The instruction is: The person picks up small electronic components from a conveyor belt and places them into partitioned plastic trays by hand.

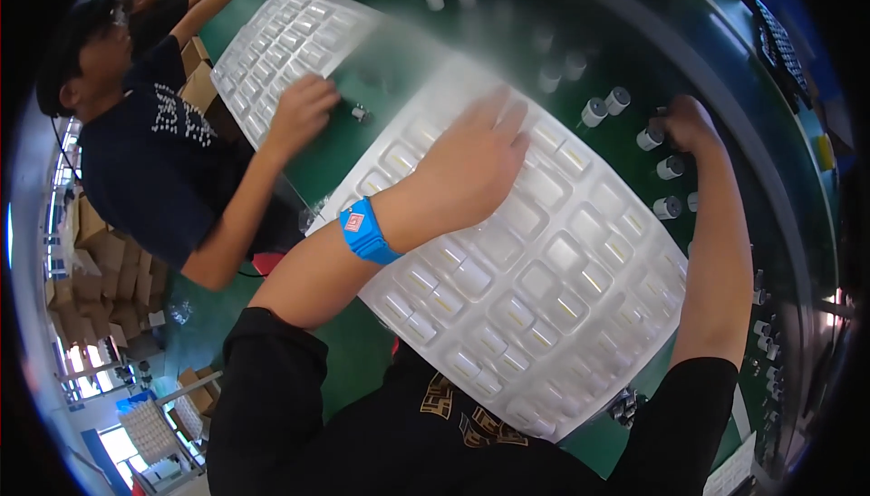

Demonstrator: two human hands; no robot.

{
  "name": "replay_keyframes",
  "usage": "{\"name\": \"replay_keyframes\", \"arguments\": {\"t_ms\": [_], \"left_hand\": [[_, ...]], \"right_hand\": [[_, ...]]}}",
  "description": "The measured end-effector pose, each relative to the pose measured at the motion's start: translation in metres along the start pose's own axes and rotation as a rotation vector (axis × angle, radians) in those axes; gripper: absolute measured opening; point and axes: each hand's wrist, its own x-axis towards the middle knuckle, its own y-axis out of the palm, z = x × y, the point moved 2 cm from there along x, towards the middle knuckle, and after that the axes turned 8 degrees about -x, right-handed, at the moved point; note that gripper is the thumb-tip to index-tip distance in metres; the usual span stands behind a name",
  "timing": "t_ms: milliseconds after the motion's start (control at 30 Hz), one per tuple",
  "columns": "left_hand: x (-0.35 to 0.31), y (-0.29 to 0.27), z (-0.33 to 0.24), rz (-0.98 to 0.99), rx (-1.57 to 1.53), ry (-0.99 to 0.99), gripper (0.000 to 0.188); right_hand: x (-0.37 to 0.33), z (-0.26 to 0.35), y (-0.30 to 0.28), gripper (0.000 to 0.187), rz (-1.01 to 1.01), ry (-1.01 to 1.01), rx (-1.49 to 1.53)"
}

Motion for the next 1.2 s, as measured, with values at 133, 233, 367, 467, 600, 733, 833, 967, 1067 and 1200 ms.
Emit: {"name": "replay_keyframes", "arguments": {"t_ms": [133,233,367,467,600,733,833,967,1067,1200], "left_hand": [[-0.003,0.000,0.009,0.050,-0.053,0.028,0.036],[-0.006,0.001,0.006,-0.026,-0.081,0.056,0.026],[-0.011,-0.014,-0.004,-0.106,-0.277,-0.030,0.037],[-0.025,-0.040,-0.023,-0.227,-0.695,-0.206,0.036],[-0.042,-0.053,-0.046,-0.254,-0.854,-0.142,0.041],[-0.053,-0.037,-0.084,-0.233,-1.109,-0.069,0.043],[-0.058,-0.025,-0.117,-0.141,-1.280,-0.070,0.043],[-0.067,-0.007,-0.143,-0.014,-1.462,-0.054,0.045],[-0.074,-0.008,-0.159,-0.111,-1.492,-0.049,0.041],[-0.080,-0.020,-0.161,-0.156,-1.375,0.050,0.041]], "right_hand": [[-0.015,0.020,-0.010,0.041,-0.106,0.002,-0.283],[-0.016,0.029,-0.009,0.048,-0.158,-0.107,-0.120],[-0.008,0.022,-0.004,0.042,-0.146,-0.210,-0.061],[-0.030,0.014,-0.015,0.036,-0.374,-0.203,0.093],[-0.151,0.043,-0.048,0.040,-0.280,-0.397,0.937],[-0.279,0.050,-0.028,0.047,-0.129,-0.511,1.259],[-0.348,0.050,-0.006,0.051,-0.284,-0.540,1.302],[-0.395,0.051,0.020,0.048,-0.436,-0.498,1.276],[-0.410,0.061,0.027,0.047,-0.474,-0.464,1.306],[-0.421,0.064,0.028,0.045,-0.405,-0.541,1.280]]}}
